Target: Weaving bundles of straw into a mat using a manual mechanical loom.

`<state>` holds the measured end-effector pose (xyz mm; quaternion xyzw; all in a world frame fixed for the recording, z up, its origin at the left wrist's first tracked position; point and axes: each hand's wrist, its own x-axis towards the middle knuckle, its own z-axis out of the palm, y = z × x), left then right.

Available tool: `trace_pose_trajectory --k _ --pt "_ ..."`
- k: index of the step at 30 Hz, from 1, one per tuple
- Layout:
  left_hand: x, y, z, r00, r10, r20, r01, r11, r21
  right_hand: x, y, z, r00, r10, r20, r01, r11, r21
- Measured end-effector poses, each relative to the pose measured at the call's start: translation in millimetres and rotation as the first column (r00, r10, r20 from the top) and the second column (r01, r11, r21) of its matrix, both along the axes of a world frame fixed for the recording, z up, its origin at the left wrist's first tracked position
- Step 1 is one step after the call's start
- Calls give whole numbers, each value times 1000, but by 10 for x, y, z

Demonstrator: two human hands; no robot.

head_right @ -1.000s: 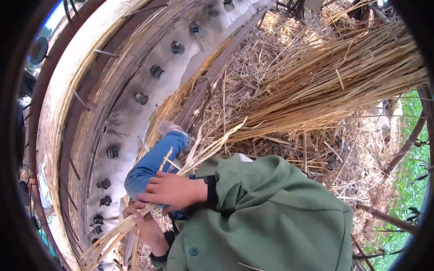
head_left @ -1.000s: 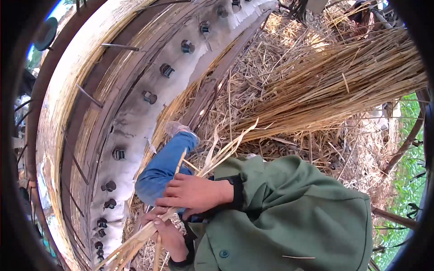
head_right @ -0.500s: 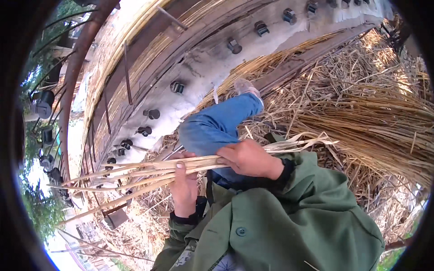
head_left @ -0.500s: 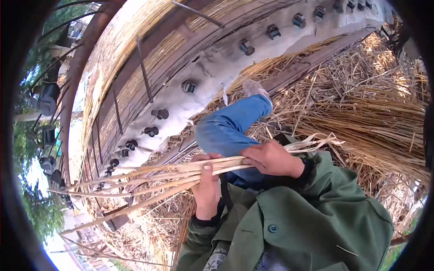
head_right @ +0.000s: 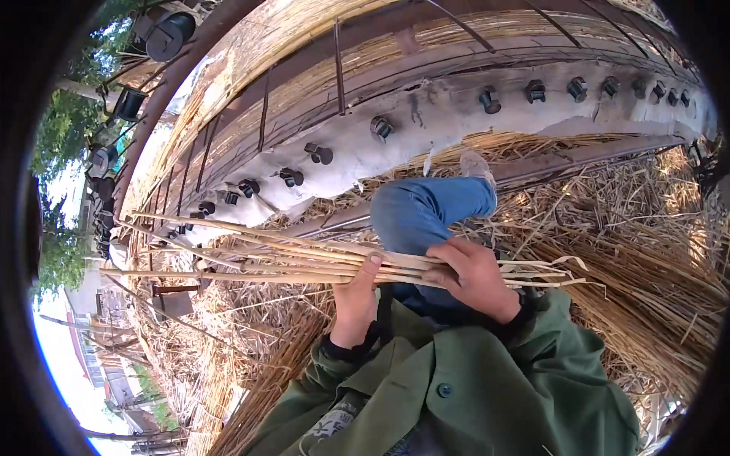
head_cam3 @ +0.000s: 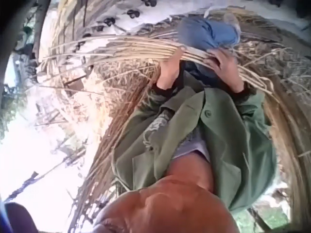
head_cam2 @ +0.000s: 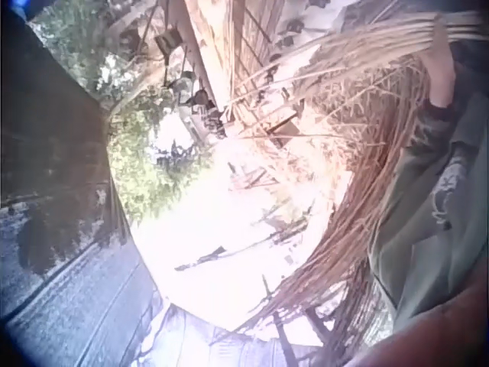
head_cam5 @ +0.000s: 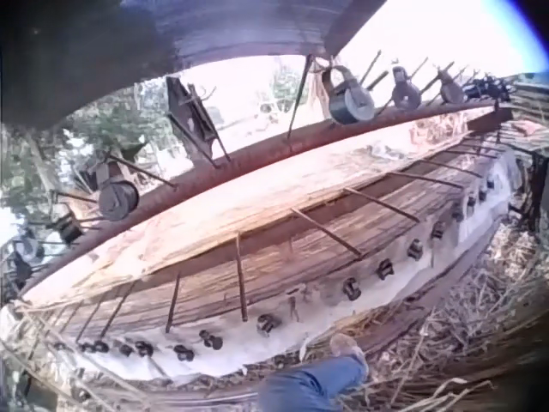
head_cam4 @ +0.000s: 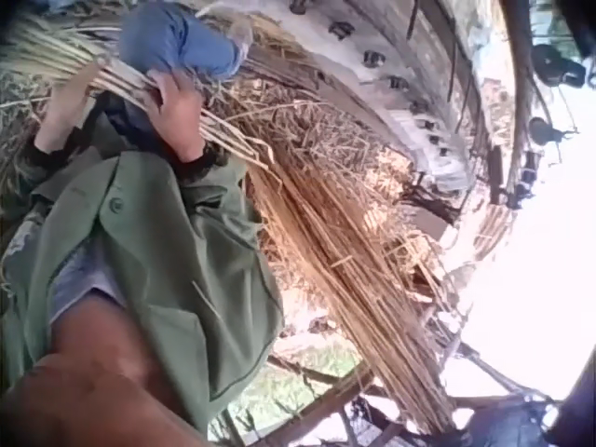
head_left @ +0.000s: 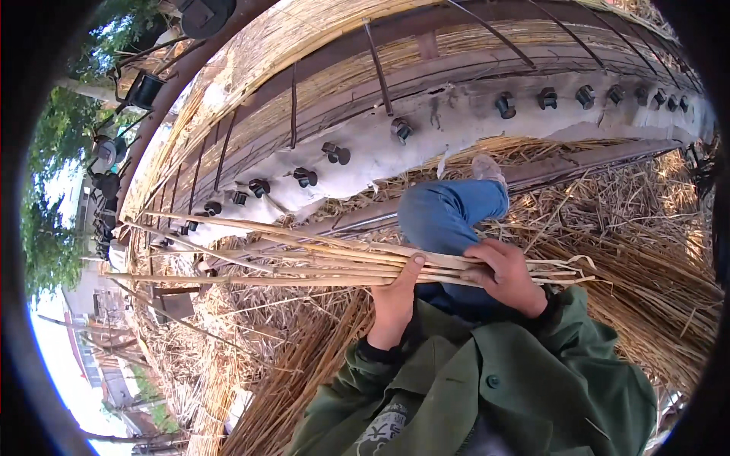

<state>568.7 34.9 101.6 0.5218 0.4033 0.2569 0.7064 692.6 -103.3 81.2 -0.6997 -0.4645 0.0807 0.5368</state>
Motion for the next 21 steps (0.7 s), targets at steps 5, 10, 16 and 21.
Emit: trace_pose_trajectory --k 5,10,16,21 --pt "-65 67 78 995 -33 96 30 999 32 117 -49 33 989 -21 149 31 997 -64" --pt "-144 224 19 988 -80 135 82 997 -12 174 -67 94 994 -10 109 28 986 -164" --pt "-128 0 -10 978 -191 87 174 969 178 -11 179 276 947 113 302 -93 992 -81" --pt "-45 -113 114 993 -102 -58 111 978 177 67 63 595 961 -212 178 168 957 235"
